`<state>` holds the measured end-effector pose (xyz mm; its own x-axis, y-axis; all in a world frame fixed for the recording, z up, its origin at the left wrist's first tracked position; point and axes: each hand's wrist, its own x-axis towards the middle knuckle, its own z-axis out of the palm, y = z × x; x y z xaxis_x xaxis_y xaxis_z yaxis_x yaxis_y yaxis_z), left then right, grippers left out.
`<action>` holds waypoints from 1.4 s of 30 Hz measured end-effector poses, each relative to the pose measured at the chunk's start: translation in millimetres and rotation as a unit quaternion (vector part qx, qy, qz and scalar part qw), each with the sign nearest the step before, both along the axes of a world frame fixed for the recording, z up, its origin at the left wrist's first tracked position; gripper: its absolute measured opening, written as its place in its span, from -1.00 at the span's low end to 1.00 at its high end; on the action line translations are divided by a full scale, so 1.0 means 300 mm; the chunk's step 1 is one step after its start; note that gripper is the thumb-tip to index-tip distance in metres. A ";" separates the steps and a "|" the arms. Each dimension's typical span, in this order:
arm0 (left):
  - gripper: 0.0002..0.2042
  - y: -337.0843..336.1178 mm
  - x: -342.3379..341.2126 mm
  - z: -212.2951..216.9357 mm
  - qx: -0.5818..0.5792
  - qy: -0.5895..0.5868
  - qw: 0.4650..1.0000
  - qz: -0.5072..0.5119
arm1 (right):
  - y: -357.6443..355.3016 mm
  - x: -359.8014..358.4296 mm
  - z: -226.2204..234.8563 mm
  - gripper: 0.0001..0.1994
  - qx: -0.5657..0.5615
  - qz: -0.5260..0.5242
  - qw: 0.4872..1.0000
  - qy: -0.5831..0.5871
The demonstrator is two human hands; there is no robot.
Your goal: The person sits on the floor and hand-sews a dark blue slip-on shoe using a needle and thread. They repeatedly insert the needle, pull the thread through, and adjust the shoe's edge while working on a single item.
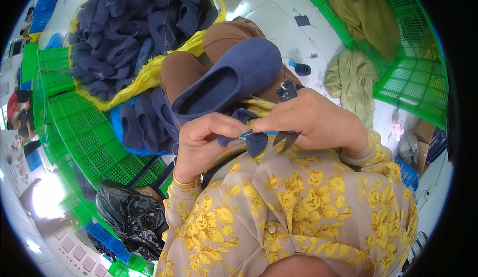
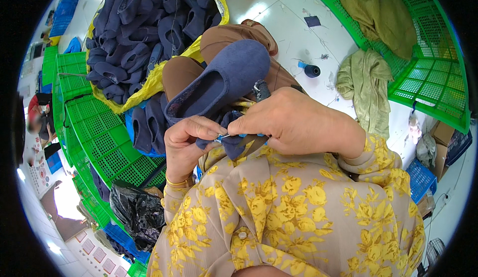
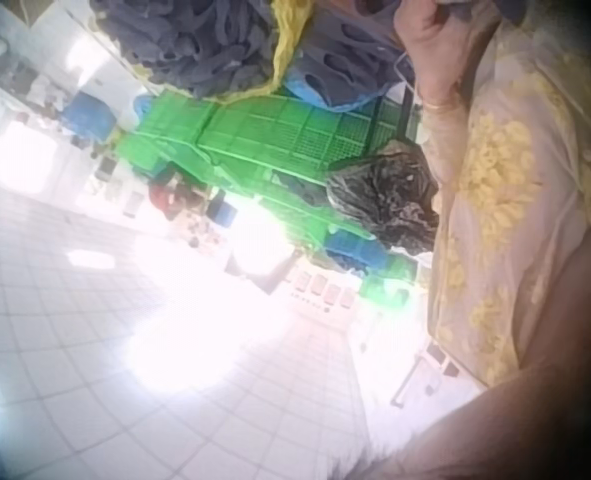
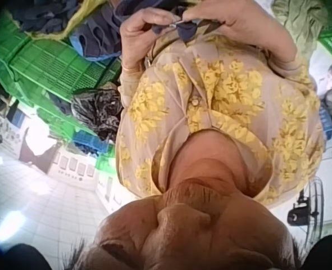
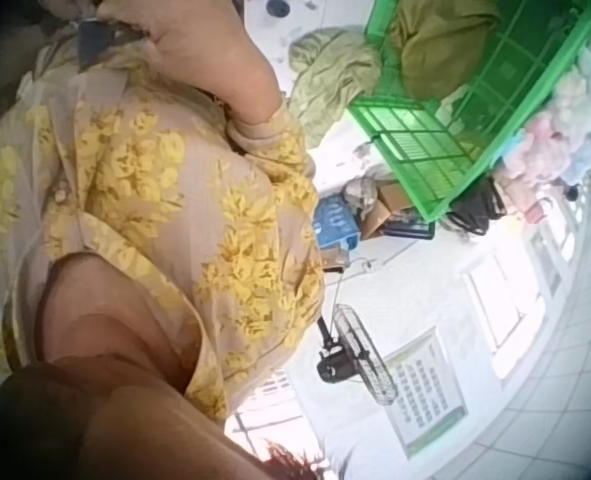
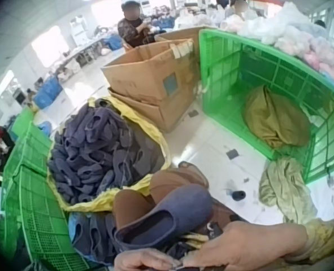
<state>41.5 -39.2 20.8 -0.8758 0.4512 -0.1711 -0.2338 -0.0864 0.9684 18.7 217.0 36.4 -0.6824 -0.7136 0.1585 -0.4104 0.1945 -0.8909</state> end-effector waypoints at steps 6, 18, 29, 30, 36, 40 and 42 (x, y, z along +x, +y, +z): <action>-0.78 -0.002 0.001 -0.004 -0.002 -0.008 1.000 -0.007 | 0.006 -0.011 0.037 -0.58 0.032 0.026 0.999 0.008; -0.80 -0.005 0.004 0.010 -0.011 -0.098 0.993 -0.065 | -0.009 -0.003 0.003 -0.59 0.017 0.051 0.997 -0.058; -0.85 0.002 0.080 -0.018 -0.031 -0.151 0.988 -0.022 | -0.028 0.063 -0.084 -0.49 -0.021 0.021 0.997 -0.077; -0.85 0.006 0.084 -0.019 -0.029 -0.151 0.988 -0.017 | -0.031 0.066 -0.088 -0.49 -0.026 0.017 0.997 -0.077; -0.85 0.015 0.092 -0.023 -0.044 -0.132 0.990 -0.013 | -0.041 0.084 -0.099 -0.49 -0.033 0.003 0.996 -0.082; -0.83 0.018 0.092 -0.034 -0.073 -0.130 0.989 -0.025 | -0.049 0.084 -0.097 -0.47 0.001 0.017 0.993 -0.113; -0.83 0.018 0.094 -0.037 -0.072 -0.130 0.989 -0.016 | -0.054 0.081 -0.090 -0.53 0.046 0.013 0.993 -0.112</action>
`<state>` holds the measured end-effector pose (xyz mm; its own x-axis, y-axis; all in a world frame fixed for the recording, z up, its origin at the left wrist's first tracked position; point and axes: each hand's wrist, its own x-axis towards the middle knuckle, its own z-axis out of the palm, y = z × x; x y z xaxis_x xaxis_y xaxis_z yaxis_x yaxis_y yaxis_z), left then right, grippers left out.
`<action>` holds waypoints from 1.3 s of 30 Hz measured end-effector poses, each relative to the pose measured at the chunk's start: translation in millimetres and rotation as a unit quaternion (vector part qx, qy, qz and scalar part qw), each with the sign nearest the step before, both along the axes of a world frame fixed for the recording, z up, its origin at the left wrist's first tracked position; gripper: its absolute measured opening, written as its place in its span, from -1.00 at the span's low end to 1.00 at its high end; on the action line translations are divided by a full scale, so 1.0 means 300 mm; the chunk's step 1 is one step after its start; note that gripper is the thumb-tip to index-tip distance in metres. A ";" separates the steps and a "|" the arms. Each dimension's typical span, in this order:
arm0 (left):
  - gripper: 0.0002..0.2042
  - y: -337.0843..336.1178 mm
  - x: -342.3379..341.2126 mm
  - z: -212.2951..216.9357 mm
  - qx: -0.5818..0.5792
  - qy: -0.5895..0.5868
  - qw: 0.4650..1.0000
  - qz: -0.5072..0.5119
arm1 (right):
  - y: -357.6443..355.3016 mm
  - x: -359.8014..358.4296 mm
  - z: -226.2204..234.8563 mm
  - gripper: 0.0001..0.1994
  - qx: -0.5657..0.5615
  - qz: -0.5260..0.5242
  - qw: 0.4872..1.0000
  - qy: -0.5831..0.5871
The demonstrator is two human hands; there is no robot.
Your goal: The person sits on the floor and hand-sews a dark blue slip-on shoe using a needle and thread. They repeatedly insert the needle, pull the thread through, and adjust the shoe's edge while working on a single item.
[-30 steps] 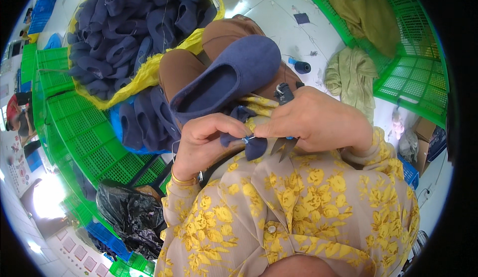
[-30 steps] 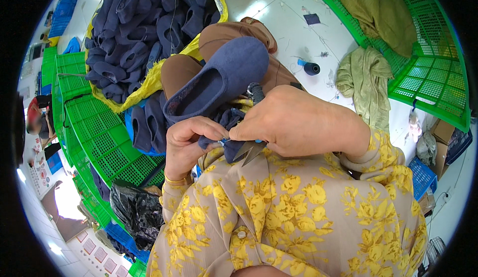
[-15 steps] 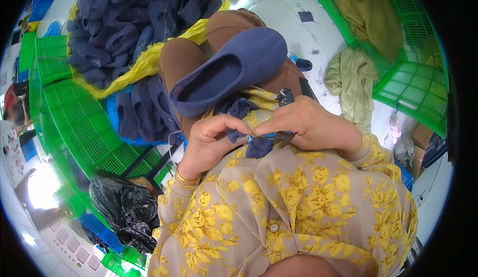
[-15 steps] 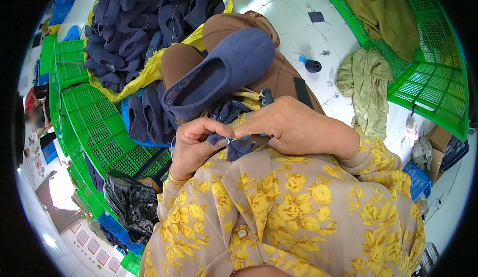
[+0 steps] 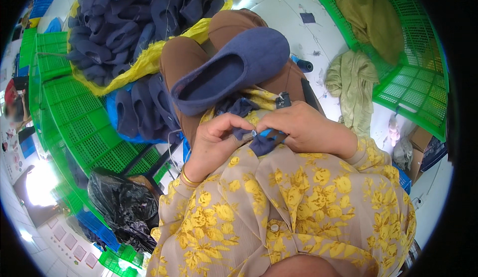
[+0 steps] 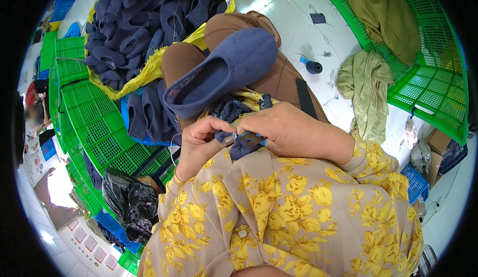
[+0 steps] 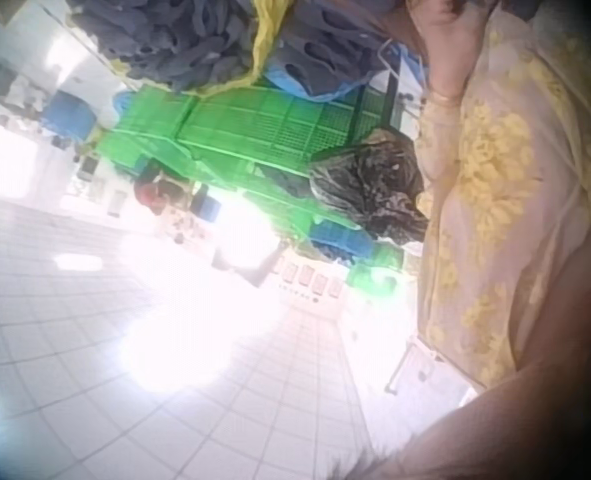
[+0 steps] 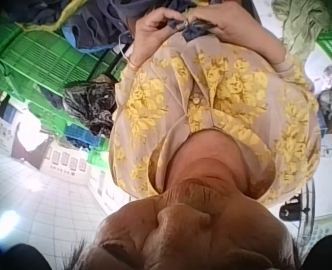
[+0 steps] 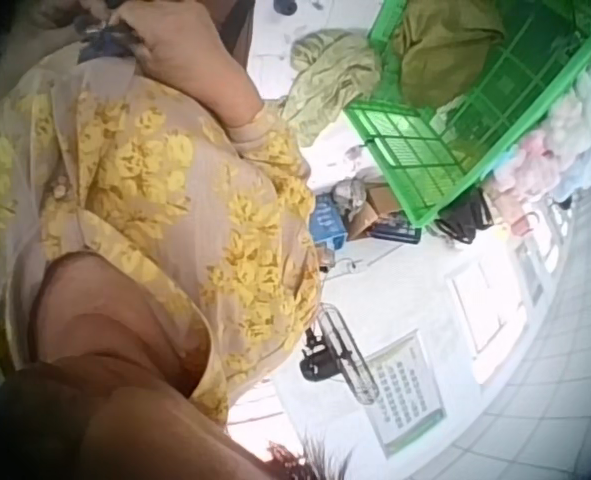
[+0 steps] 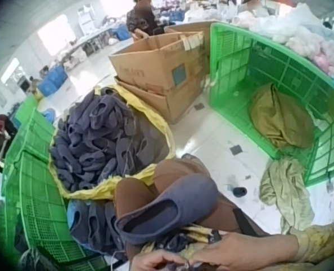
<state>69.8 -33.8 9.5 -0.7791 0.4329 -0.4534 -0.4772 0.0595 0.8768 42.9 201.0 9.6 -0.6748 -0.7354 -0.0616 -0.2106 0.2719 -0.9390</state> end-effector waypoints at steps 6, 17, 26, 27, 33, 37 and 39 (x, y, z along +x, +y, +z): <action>-0.83 0.004 0.001 -0.002 -0.021 0.009 1.000 -0.012 | 0.009 0.008 -0.008 -0.74 0.018 -0.007 0.999 -0.051; -0.89 0.047 -0.007 0.017 0.017 -0.030 0.994 0.105 | -0.007 -0.019 0.023 -0.80 -0.018 -0.141 0.989 0.046; -0.88 0.065 -0.012 0.060 0.033 -0.013 0.987 0.156 | -0.065 -0.015 0.021 -0.80 0.025 -0.153 0.930 0.334; -0.88 0.064 -0.011 0.065 0.040 -0.012 0.987 0.158 | -0.063 -0.017 0.027 -0.81 0.016 -0.159 0.935 0.318; -0.89 0.069 -0.016 0.050 -0.006 0.015 0.988 0.156 | -0.083 0.001 0.066 -0.68 0.020 -0.137 0.897 0.420; -0.91 0.090 -0.012 0.025 -0.022 -0.021 0.986 0.163 | -0.081 -0.032 0.140 -0.89 -0.273 -0.264 0.923 0.064; -0.90 0.083 -0.028 0.053 -0.023 -0.039 0.987 0.156 | -0.040 -0.058 0.203 -0.93 -0.393 -0.291 0.855 -0.174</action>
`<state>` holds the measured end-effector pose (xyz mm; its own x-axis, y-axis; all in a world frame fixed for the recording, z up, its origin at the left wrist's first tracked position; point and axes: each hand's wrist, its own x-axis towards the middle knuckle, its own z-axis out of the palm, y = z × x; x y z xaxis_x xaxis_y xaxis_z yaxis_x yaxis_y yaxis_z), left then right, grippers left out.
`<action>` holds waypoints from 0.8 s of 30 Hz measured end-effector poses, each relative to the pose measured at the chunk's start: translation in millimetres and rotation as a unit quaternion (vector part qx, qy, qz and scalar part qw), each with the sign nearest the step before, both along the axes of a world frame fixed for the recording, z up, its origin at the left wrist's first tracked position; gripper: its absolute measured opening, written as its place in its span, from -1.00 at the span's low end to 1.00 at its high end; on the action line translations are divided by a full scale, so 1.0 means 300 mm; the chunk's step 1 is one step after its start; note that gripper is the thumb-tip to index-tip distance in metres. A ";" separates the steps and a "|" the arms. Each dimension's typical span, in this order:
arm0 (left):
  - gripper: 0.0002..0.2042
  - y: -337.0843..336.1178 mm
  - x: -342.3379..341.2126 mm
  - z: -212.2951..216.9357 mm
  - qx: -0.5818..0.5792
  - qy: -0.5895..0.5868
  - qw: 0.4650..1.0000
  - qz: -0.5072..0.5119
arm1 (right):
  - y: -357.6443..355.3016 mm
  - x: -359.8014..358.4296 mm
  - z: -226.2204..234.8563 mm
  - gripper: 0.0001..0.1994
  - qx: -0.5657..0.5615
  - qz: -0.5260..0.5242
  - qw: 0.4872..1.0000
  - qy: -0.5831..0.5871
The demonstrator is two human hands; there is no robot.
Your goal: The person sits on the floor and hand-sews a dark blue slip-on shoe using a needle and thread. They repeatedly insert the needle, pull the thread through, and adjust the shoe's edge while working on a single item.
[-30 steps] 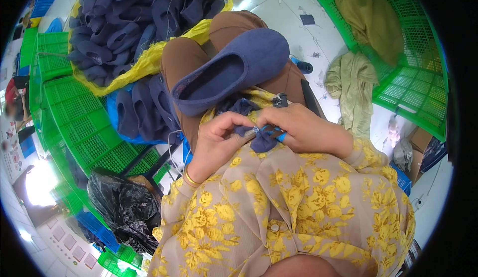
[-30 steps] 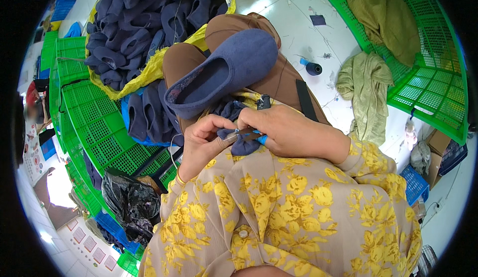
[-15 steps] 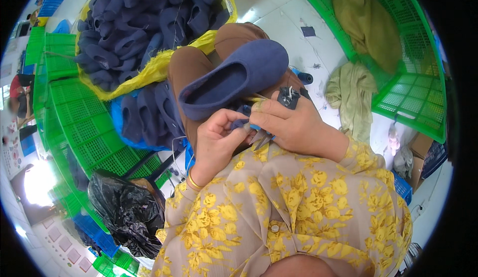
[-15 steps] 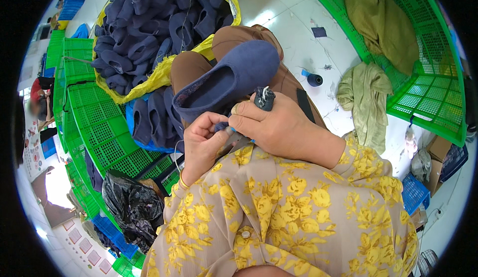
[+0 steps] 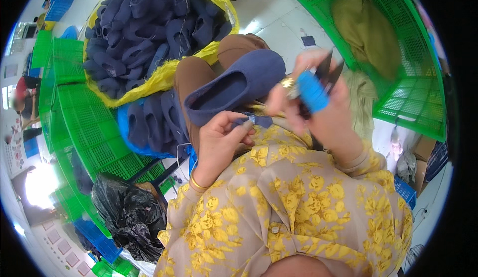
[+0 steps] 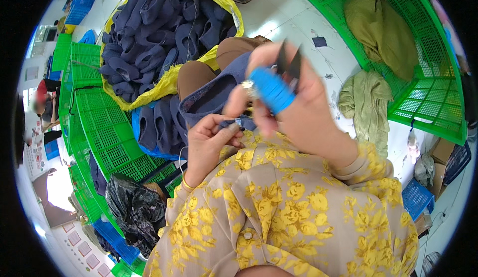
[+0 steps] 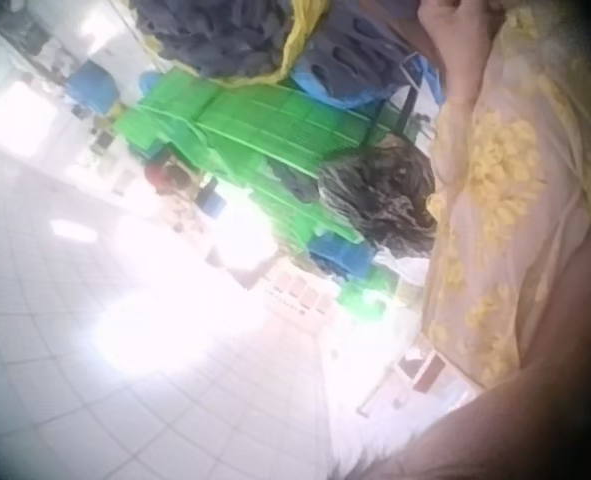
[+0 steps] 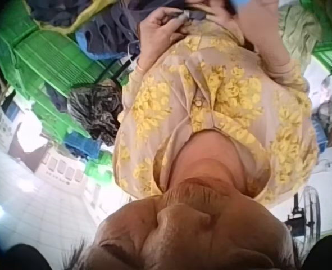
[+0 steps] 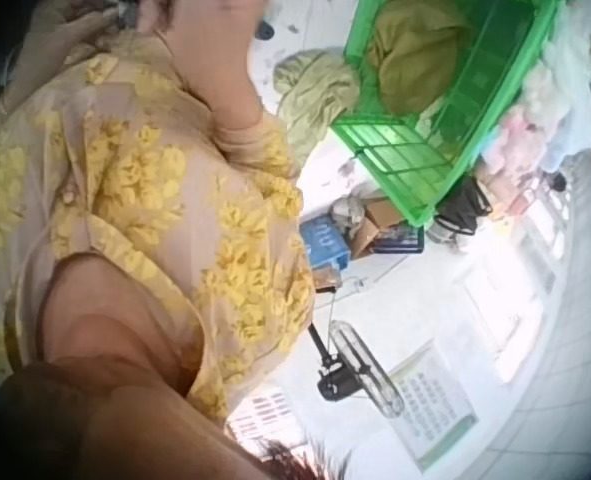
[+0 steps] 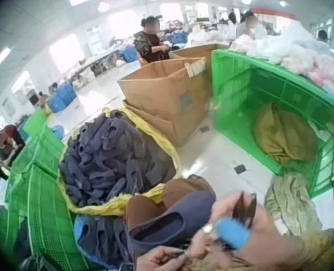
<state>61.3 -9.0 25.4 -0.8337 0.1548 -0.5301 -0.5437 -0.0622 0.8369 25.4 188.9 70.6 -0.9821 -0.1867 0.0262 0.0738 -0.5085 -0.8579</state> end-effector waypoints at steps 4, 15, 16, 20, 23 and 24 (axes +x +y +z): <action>-0.90 -0.045 -0.025 -0.001 -0.041 0.084 0.995 -0.046 | 0.265 -0.066 0.026 -0.70 -0.144 -0.042 0.987 -0.062; -0.91 -0.016 -0.081 0.020 -0.082 0.100 0.987 -0.094 | 0.934 -0.037 0.038 -0.68 0.334 -0.595 0.729 0.051; -0.90 -0.004 -0.096 0.010 -0.063 0.099 0.989 -0.093 | 0.868 -0.025 0.002 -0.69 0.385 -0.575 0.720 0.057; -0.89 0.038 -0.128 0.032 -0.077 0.092 0.987 -0.103 | 0.441 0.007 -0.172 -0.71 0.421 -0.304 0.842 0.144; -0.89 0.052 -0.134 0.042 -0.090 0.097 0.985 -0.109 | 0.153 0.035 -0.112 -0.58 0.575 -0.009 0.778 0.253; -0.90 0.055 -0.137 0.048 -0.090 0.093 0.985 -0.111 | 0.121 0.032 -0.147 -0.58 0.583 -0.029 0.757 0.294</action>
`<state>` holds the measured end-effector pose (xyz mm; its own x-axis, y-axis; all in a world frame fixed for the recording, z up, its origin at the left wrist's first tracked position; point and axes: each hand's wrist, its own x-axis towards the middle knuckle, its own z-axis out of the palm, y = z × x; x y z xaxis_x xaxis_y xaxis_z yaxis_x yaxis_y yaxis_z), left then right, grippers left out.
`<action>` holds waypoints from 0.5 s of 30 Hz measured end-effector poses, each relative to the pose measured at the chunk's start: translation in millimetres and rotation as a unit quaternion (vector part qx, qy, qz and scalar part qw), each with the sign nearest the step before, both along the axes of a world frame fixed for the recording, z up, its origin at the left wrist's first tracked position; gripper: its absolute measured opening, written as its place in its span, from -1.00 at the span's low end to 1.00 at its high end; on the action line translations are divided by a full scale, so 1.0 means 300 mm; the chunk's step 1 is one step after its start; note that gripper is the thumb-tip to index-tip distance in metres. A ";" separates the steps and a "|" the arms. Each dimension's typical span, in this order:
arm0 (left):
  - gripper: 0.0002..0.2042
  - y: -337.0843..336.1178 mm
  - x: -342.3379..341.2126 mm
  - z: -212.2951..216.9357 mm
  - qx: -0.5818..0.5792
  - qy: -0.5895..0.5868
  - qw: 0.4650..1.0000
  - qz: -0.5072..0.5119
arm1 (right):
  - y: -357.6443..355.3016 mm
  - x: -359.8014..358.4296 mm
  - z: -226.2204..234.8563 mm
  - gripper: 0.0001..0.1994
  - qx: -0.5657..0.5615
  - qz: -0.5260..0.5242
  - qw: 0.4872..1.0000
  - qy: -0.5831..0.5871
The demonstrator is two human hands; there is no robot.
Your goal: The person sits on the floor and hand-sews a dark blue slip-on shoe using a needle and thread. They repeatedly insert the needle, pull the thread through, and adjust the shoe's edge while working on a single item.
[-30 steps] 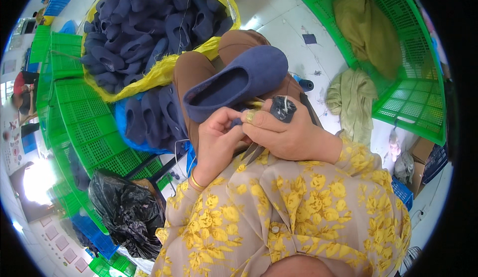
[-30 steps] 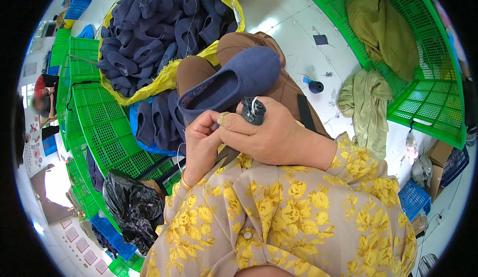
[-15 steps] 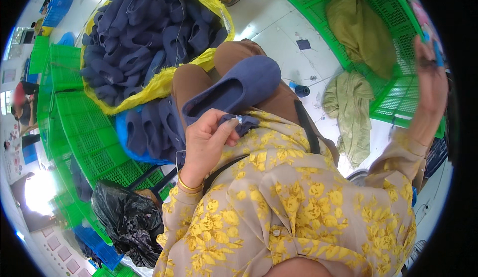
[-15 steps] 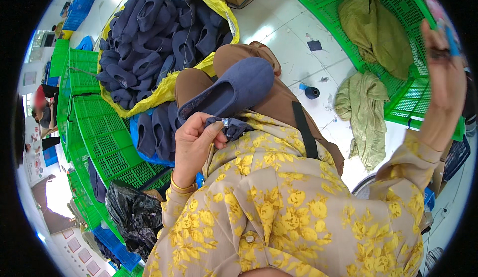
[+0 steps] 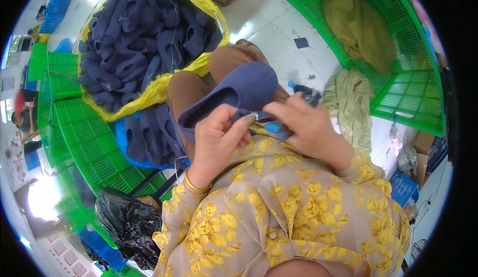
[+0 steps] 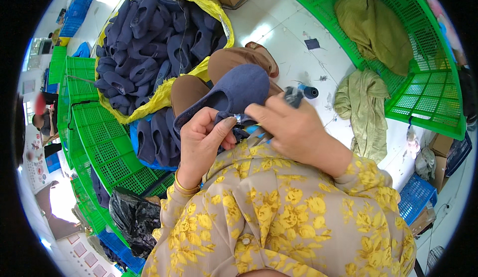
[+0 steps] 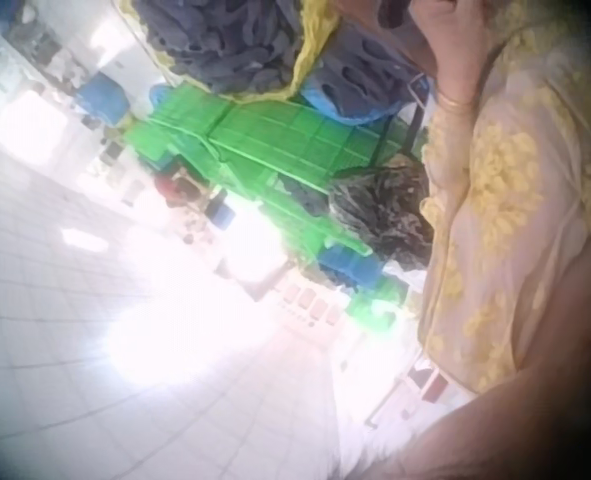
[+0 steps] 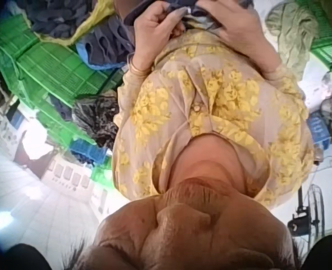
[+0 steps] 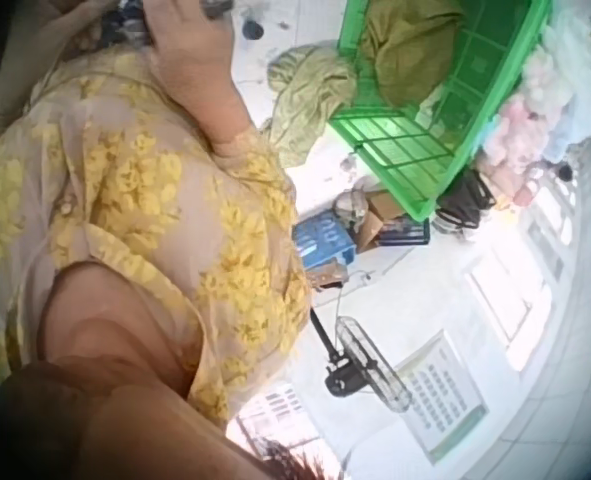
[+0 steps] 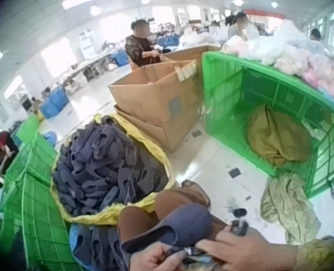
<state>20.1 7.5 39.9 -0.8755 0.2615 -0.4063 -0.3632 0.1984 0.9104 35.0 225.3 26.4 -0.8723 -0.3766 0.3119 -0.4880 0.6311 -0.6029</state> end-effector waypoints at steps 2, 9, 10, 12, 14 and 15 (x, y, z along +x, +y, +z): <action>-0.91 -0.001 -0.005 -0.002 0.000 0.007 1.000 0.008 | -0.029 -0.010 -0.042 -0.61 -0.003 0.000 1.000 0.020; -0.71 -0.072 -0.075 -0.061 -0.031 -0.002 0.998 0.047 | -0.085 -0.056 -0.089 -0.84 -0.293 -0.158 0.891 -0.308; -0.71 -0.066 -0.074 -0.064 0.008 -0.062 0.996 0.059 | -0.105 -0.059 -0.087 -0.84 -0.319 -0.166 0.870 -0.338; -0.72 -0.052 -0.084 -0.092 0.101 -0.164 0.978 0.081 | -0.117 -0.074 -0.100 -0.86 -0.313 -0.172 0.863 -0.358; -0.75 -0.043 -0.075 -0.129 0.141 -0.189 0.966 0.109 | -0.115 -0.093 -0.097 -0.86 -0.267 -0.175 0.865 -0.388; -0.77 -0.034 -0.073 -0.138 0.161 -0.203 0.958 0.123 | -0.114 -0.099 -0.096 -0.86 -0.243 -0.177 0.865 -0.403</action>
<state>-1.8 -2.6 -1.5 -0.7140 0.2359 -0.6592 -0.6997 -0.2062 0.6840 5.2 190.9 -2.4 -0.9141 -0.0373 -0.4038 0.3852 0.2316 -0.8933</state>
